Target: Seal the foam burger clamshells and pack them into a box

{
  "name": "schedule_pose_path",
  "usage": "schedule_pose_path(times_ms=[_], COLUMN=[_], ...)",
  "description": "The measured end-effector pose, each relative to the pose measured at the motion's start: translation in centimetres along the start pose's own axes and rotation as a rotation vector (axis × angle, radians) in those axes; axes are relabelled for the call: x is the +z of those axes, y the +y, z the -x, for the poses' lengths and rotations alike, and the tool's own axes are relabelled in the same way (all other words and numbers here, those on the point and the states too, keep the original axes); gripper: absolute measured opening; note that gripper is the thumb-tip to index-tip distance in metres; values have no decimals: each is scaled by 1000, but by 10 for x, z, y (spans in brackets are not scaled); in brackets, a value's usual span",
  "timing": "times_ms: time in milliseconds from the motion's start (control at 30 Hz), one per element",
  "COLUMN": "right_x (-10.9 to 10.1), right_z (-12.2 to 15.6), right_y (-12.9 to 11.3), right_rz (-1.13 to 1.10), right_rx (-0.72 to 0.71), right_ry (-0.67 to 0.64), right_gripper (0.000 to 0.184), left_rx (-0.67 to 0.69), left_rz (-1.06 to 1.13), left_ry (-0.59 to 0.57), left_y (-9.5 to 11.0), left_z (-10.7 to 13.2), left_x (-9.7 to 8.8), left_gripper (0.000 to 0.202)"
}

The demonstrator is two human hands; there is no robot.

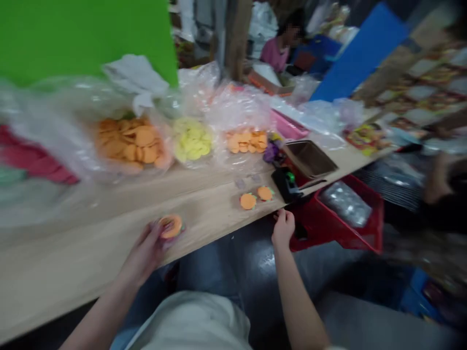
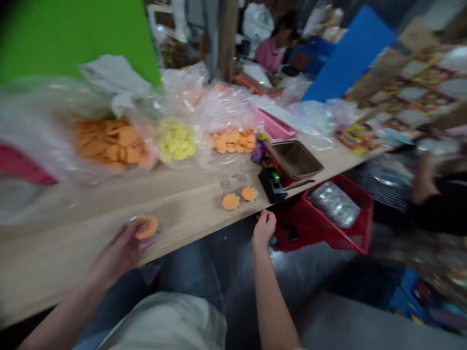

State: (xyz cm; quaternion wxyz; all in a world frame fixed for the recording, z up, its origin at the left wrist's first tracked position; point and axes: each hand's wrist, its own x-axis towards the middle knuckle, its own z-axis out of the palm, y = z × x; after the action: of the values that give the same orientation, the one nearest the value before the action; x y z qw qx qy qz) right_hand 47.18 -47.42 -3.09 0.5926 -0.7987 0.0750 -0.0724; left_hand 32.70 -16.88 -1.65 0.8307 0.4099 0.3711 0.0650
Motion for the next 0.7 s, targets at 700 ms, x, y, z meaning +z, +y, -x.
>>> schedule_pose_path(times_ms=[700], right_x=[154], right_z=[181], right_y=[-98], right_rz=[-211], right_rx=[14], right_ry=[-917], right_gripper=[67], left_rx=[217], left_rz=[239], left_ry=[-100], left_y=[40], left_z=[55], left_x=[-41], left_gripper=[26])
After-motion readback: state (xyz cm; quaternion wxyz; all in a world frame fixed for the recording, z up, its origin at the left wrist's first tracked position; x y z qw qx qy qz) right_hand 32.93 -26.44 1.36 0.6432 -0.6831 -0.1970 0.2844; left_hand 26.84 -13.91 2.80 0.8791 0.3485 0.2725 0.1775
